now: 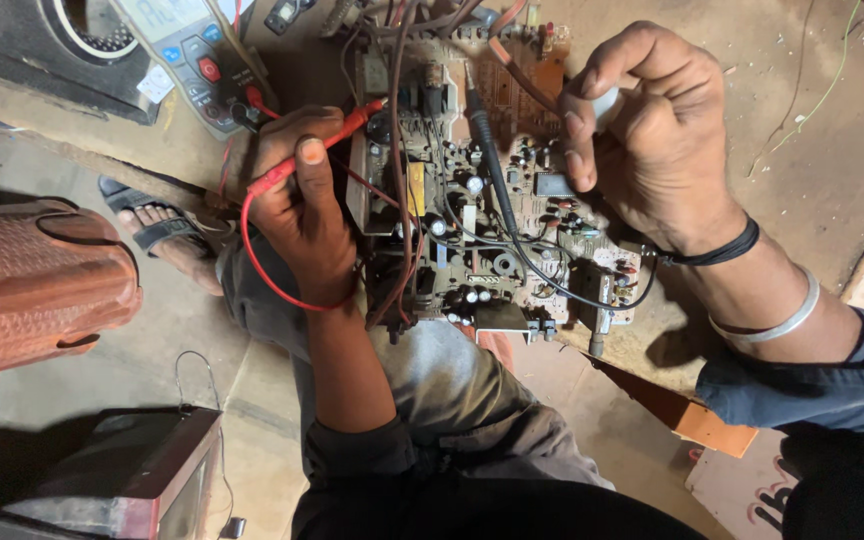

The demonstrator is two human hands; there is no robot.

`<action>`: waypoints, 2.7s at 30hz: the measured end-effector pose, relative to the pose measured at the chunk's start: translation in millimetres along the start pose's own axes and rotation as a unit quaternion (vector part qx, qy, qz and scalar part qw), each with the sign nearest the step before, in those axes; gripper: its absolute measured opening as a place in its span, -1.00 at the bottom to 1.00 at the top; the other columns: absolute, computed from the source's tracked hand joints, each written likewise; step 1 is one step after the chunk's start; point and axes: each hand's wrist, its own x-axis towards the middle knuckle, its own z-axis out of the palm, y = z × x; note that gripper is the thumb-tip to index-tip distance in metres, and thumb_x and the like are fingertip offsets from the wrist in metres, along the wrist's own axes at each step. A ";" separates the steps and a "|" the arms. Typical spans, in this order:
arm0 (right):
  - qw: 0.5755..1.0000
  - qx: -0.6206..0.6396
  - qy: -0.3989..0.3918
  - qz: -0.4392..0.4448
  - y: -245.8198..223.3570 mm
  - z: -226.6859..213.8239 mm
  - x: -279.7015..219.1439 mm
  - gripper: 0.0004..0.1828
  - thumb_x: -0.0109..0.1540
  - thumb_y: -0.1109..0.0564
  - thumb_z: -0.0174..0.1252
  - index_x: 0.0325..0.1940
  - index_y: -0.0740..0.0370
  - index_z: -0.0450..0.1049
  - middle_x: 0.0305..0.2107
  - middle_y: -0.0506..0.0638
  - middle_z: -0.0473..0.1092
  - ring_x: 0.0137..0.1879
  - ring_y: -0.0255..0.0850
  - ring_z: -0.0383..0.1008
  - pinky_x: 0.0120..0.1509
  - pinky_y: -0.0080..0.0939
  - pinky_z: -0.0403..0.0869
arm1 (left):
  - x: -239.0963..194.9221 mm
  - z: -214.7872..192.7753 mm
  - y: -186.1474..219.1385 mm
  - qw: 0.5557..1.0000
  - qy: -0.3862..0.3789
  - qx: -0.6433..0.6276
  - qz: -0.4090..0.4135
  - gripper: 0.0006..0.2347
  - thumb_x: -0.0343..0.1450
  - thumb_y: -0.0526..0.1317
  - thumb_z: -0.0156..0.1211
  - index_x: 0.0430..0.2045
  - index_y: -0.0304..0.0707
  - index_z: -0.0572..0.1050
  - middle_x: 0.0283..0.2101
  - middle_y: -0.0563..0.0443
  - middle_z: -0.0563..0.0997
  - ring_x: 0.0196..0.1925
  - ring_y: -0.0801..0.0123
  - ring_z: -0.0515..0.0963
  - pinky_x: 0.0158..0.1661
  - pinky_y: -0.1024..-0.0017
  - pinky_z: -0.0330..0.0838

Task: The person uses a digital multimeter to test various points on a disassembled circuit board. They hold the red and black probes and touch them to different components and traces on the board while seated on the floor.

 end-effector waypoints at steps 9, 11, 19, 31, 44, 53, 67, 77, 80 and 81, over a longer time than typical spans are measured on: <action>0.999 0.045 0.002 0.000 1.1 -4.0 4.7 -0.45 0.34 -0.24 0.28 -0.01 0.34 0.41 -0.41 0.03 0.40 -0.46 -0.31 0.41 -0.44 -0.41 0.37 | 0.4 0.2 1.8 1.000 -0.001 -0.004 -0.004 -0.82 0.68 -0.29 -0.02 -0.10 -0.49 0.51 -0.06 -0.11 0.62 0.03 0.33 0.57 0.16 0.41 0.43; 0.998 0.056 0.037 -0.002 2.2 -2.6 5.4 -0.52 0.38 -0.15 0.27 0.03 0.35 0.42 -0.36 0.07 0.44 -0.44 -0.32 0.40 -0.44 -0.43 0.33 | -0.4 -0.1 1.1 1.000 0.008 -0.006 -0.005 -0.81 0.68 -0.28 -0.02 -0.09 -0.49 0.51 -0.03 -0.12 0.62 0.02 0.32 0.58 0.15 0.41 0.43; 0.993 0.021 0.118 0.018 2.5 2.4 14.9 -0.86 0.48 0.43 0.07 0.10 0.34 0.43 -0.15 0.13 0.53 -0.27 -0.27 0.49 -0.27 -0.40 0.43 | 0.5 2.4 -0.2 0.993 0.103 -0.049 -0.042 -0.76 0.66 -0.23 -0.02 -0.07 -0.50 0.53 -0.03 -0.08 0.61 -0.05 0.36 0.58 0.03 0.40 0.50; 0.987 -0.138 0.066 0.046 -4.4 21.6 16.2 -0.81 0.45 0.38 0.05 0.14 0.39 0.48 -0.08 0.14 0.54 0.01 -0.17 0.63 -0.07 -0.36 0.59 | -2.1 -0.9 -9.5 0.987 0.132 -0.078 -0.055 -0.81 0.67 -0.26 -0.04 -0.07 -0.43 0.51 -0.03 -0.03 0.57 0.03 0.39 0.57 0.14 0.39 0.49; 0.721 -0.662 -0.204 0.015 -14.4 67.5 77.6 -0.74 0.18 0.14 0.34 -0.09 0.27 0.55 -0.26 0.03 0.60 -0.37 -0.23 0.60 -0.26 -0.28 0.48 | 6.5 -11.6 2.0 0.987 0.096 -0.112 -0.055 -0.86 0.67 -0.31 -0.01 -0.06 -0.42 0.49 0.02 -0.07 0.59 -0.02 0.39 0.61 0.07 0.47 0.53; 0.786 -0.569 -0.218 -0.102 -4.6 81.0 116.9 -0.79 0.25 0.26 0.36 -0.05 0.23 0.56 -0.12 0.02 0.57 -0.13 -0.30 0.62 -0.12 -0.37 0.57 | 16.3 -18.0 8.2 0.991 0.077 -0.083 -0.078 -0.89 0.63 -0.39 -0.01 -0.08 -0.43 0.49 -0.01 -0.10 0.59 0.02 0.29 0.61 0.12 0.41 0.51; 0.798 -0.546 -0.247 0.056 -0.2 26.3 116.8 -0.70 0.00 0.24 0.35 -0.18 0.12 0.65 -0.29 -0.06 0.49 -0.48 -0.47 0.35 -0.49 -0.40 0.26 | 19.9 -10.8 -2.7 0.990 0.079 -0.045 -0.108 -0.84 0.68 -0.25 0.05 -0.10 -0.42 0.50 -0.09 -0.18 0.61 0.00 0.21 0.64 0.10 0.38 0.53; 0.789 -0.548 -0.270 -0.067 17.2 47.3 129.7 -0.81 0.12 0.14 0.41 -0.22 0.15 0.60 -0.26 -0.07 0.57 -0.19 -0.30 0.61 -0.15 -0.27 0.50 | 15.3 -13.2 -8.8 0.989 0.070 -0.070 -0.112 -0.81 0.68 -0.20 0.06 -0.07 -0.40 0.49 -0.09 -0.16 0.62 0.01 0.21 0.66 0.09 0.36 0.56; 0.785 -0.546 -0.274 -0.100 23.9 54.3 134.1 -0.83 0.10 0.12 0.44 -0.26 0.11 0.62 -0.31 -0.11 0.58 -0.19 -0.31 0.61 -0.13 -0.26 0.49 | 17.3 -13.2 -8.1 0.989 0.069 -0.071 -0.107 -0.83 0.68 -0.22 0.07 -0.06 -0.41 0.48 -0.08 -0.15 0.62 0.02 0.21 0.66 0.09 0.37 0.56; 0.787 -0.541 -0.276 -0.112 26.1 55.3 134.8 -0.83 0.10 0.12 0.45 -0.27 0.10 0.62 -0.31 -0.12 0.58 -0.19 -0.32 0.62 -0.14 -0.29 0.49 | 17.9 -13.1 -8.1 0.990 0.071 -0.070 -0.104 -0.83 0.68 -0.22 0.07 -0.05 -0.41 0.48 -0.08 -0.15 0.62 0.02 0.21 0.66 0.09 0.37 0.57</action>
